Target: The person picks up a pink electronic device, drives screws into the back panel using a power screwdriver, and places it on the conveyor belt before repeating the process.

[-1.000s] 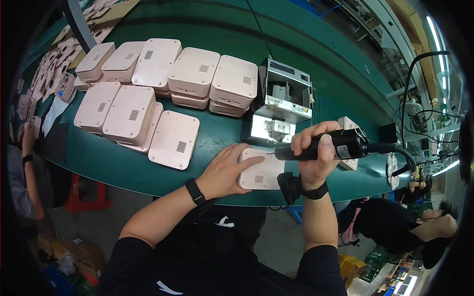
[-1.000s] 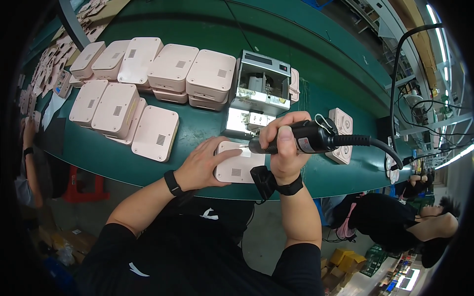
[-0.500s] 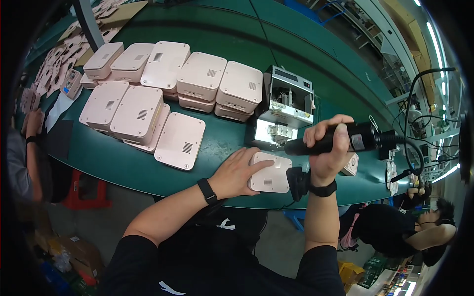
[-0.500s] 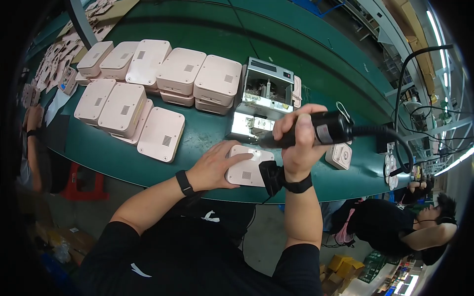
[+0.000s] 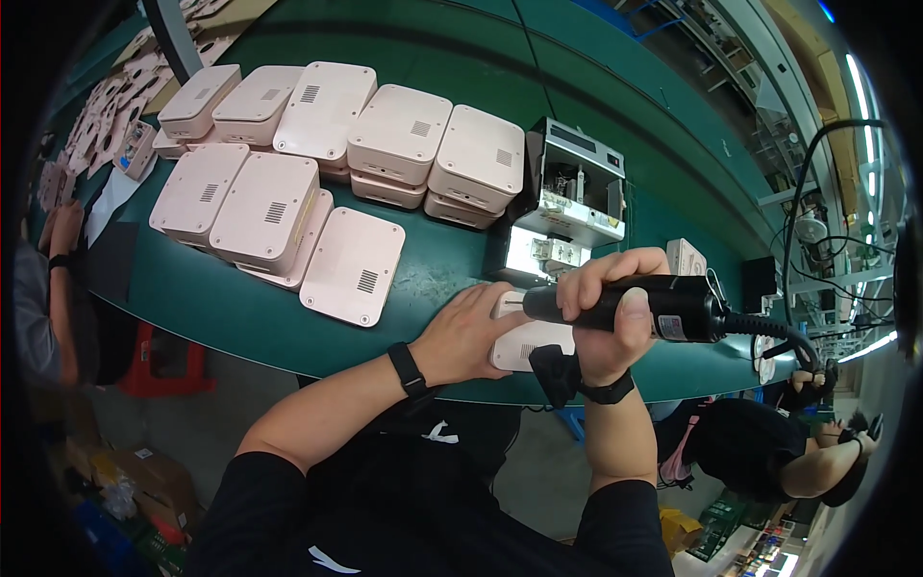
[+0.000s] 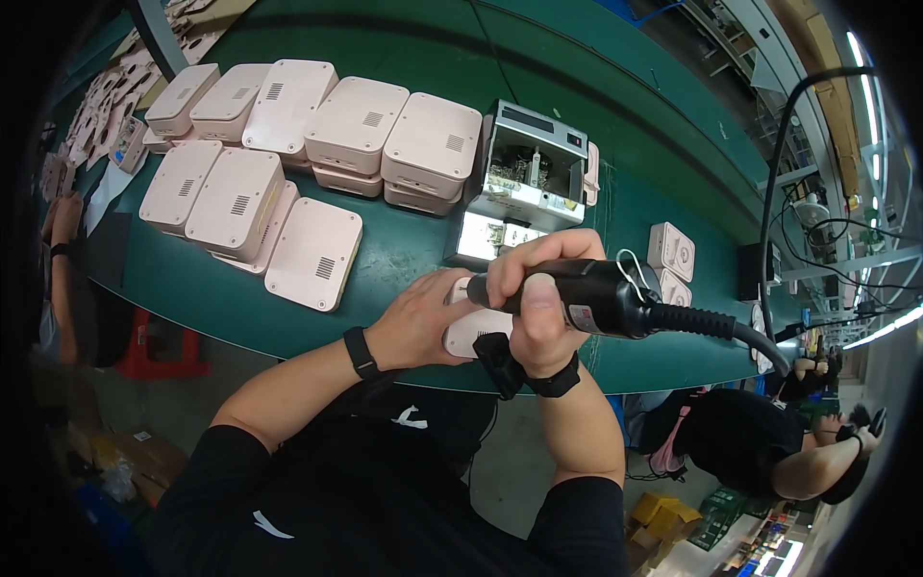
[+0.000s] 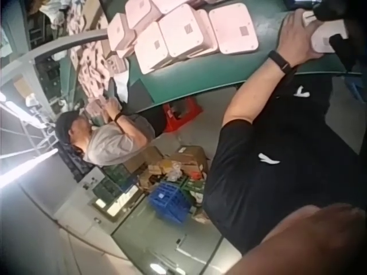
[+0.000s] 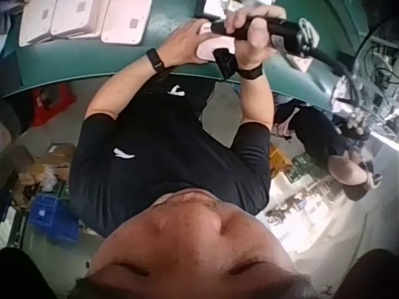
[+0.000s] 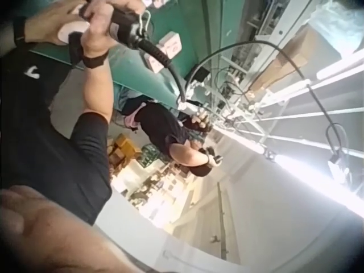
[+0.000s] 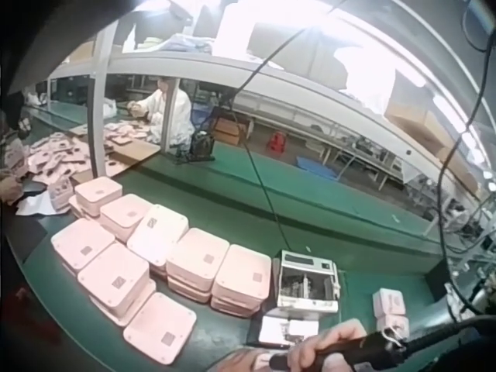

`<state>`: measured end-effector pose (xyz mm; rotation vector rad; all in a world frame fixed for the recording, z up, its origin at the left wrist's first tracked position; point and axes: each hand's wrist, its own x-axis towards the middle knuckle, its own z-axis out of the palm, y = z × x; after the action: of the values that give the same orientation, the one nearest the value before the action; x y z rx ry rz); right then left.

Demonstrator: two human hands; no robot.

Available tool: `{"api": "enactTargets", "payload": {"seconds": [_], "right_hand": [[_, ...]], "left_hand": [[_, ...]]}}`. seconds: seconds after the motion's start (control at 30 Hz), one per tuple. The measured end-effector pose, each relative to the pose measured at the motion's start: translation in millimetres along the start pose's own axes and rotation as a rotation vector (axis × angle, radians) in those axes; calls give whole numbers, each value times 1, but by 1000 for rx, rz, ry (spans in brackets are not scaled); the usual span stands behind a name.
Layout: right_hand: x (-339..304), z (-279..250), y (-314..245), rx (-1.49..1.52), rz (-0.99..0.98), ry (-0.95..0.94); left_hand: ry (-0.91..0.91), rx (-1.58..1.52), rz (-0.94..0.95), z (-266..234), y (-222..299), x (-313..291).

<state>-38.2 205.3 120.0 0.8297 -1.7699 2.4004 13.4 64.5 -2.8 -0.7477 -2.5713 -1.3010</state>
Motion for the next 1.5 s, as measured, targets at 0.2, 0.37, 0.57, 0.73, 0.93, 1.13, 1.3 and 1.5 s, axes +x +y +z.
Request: {"api": "enactTargets", "payload": {"seconds": [0.2,0.37,0.57,0.73,0.93,1.13,1.3,1.5], "right_hand": [[-1,3,4,16,61,-25],[-5,3,3,17,21,-4],[3,-8,-24,40,-121,81],[28,-24,-20,-104,-184,174],[27,-31,-11,-166,-22,222],[-18,-33,-40,-45,34,180],[-47,-33,-51,-139,38,138],[-61,-35,-44,-44,76,190]], "left_hand": [[-4,16,-5,-1,0,-1],[-11,12,0,-1,0,0],[-15,53,-39,-7,2,-14],[9,76,-55,-13,3,-20],[-16,62,-98,-19,5,-25],[2,82,-119,-34,1,-31],[10,85,-111,-34,0,-28],[-16,92,-132,-33,3,-26]]}}
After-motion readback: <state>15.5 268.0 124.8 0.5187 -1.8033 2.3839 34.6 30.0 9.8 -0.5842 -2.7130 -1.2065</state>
